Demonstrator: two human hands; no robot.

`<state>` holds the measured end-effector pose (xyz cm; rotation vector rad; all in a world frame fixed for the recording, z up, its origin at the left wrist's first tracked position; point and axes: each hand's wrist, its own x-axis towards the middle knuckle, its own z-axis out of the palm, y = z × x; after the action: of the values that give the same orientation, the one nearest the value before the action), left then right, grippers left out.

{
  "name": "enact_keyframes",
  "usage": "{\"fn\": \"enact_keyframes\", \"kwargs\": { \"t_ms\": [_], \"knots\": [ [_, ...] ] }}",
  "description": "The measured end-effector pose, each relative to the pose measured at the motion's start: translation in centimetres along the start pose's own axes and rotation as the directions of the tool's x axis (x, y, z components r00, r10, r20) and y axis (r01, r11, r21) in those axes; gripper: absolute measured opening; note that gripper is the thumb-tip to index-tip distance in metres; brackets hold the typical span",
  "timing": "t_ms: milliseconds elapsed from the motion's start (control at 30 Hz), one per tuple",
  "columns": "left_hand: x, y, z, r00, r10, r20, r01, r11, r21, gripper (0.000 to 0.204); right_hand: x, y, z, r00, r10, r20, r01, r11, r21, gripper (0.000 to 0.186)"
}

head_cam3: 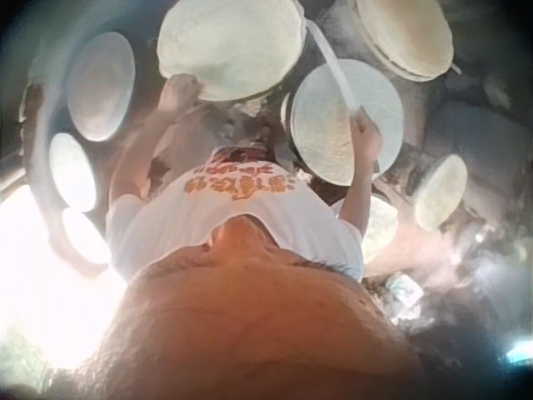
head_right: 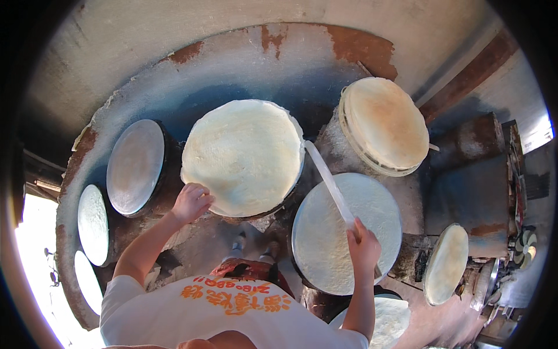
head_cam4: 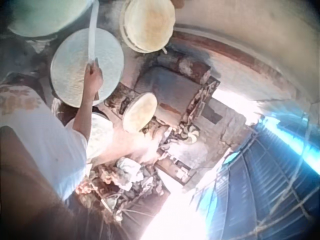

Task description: The person spreads white batter onto a series of hot circular plates using a ladle and a stick. They then peel the thin wrappers off the plates and stack them.

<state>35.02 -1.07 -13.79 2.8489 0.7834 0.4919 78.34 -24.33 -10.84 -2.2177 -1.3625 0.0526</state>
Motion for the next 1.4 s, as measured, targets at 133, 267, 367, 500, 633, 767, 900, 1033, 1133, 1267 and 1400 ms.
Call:
{"fn": "enact_keyframes", "kwargs": {
  "t_ms": [133, 267, 367, 500, 633, 767, 900, 1033, 1133, 1267, 1400],
  "knots": [
    [2.2, 0.1, -2.3, 0.961, -0.192, -0.200, 0.161, 0.974, -0.163, 0.010, -5.1, -1.4, -1.9, 0.995, -0.042, 0.093, 0.050, 0.995, -0.085, 0.038],
    [5.1, -0.2, -5.9, 0.887, -0.255, -0.385, 0.204, 0.964, -0.168, 0.012, -9.6, -3.5, -3.9, 0.988, -0.108, 0.107, 0.124, 0.980, -0.157, 0.036],
    [5.8, 0.4, -6.7, 0.868, -0.245, -0.432, 0.184, 0.966, -0.179, 0.012, -13.0, -4.0, -5.3, 0.986, -0.105, 0.128, 0.131, 0.969, -0.209, 0.035],
    [2.8, 1.3, -5.4, 0.900, -0.156, -0.407, 0.122, 0.987, -0.109, 0.013, -16.9, -3.2, -5.3, 0.993, -0.099, 0.067, 0.101, 0.994, -0.031, 0.036],
    [-1.3, 1.9, -1.8, 0.945, 0.028, -0.327, -0.047, 0.998, -0.051, 0.016, -9.2, -8.5, -2.8, 0.873, 0.470, 0.127, -0.486, 0.856, 0.177, 0.027],
    [-3.5, 2.7, -1.3, 0.937, 0.025, -0.348, -0.044, 0.998, -0.048, 0.020, 3.8, -12.2, 6.5, 0.987, 0.147, 0.068, -0.159, 0.956, 0.245, 0.035],
    [-2.8, 3.5, -5.6, 0.955, 0.040, -0.294, -0.069, 0.994, -0.087, 0.021, 11.7, -17.3, 10.1, 0.980, -0.067, 0.187, -0.032, 0.878, 0.477, 0.032],
    [2.2, 5.9, -14.3, 0.973, 0.102, -0.207, -0.116, 0.992, -0.056, 0.019, 7.7, -16.0, 7.9, 0.889, -0.078, 0.452, -0.217, 0.797, 0.564, 0.043],
    [5.7, 7.7, -19.3, 0.987, 0.135, -0.085, -0.139, 0.989, -0.044, 0.015, 0.5, -14.5, 5.8, 0.919, -0.161, 0.361, -0.219, 0.552, 0.805, 0.048],
    [11.3, 13.5, -20.2, 0.936, 0.351, 0.021, -0.344, 0.925, -0.159, 0.015, -7.6, -10.9, 1.5, 0.987, 0.027, 0.159, -0.151, 0.487, 0.860, 0.032],
    [15.4, 23.2, -19.0, 0.793, 0.607, 0.047, -0.581, 0.778, -0.238, 0.014, -12.8, -5.7, -3.1, 0.907, 0.420, -0.034, -0.125, 0.346, 0.930, 0.019]
  ]
}}
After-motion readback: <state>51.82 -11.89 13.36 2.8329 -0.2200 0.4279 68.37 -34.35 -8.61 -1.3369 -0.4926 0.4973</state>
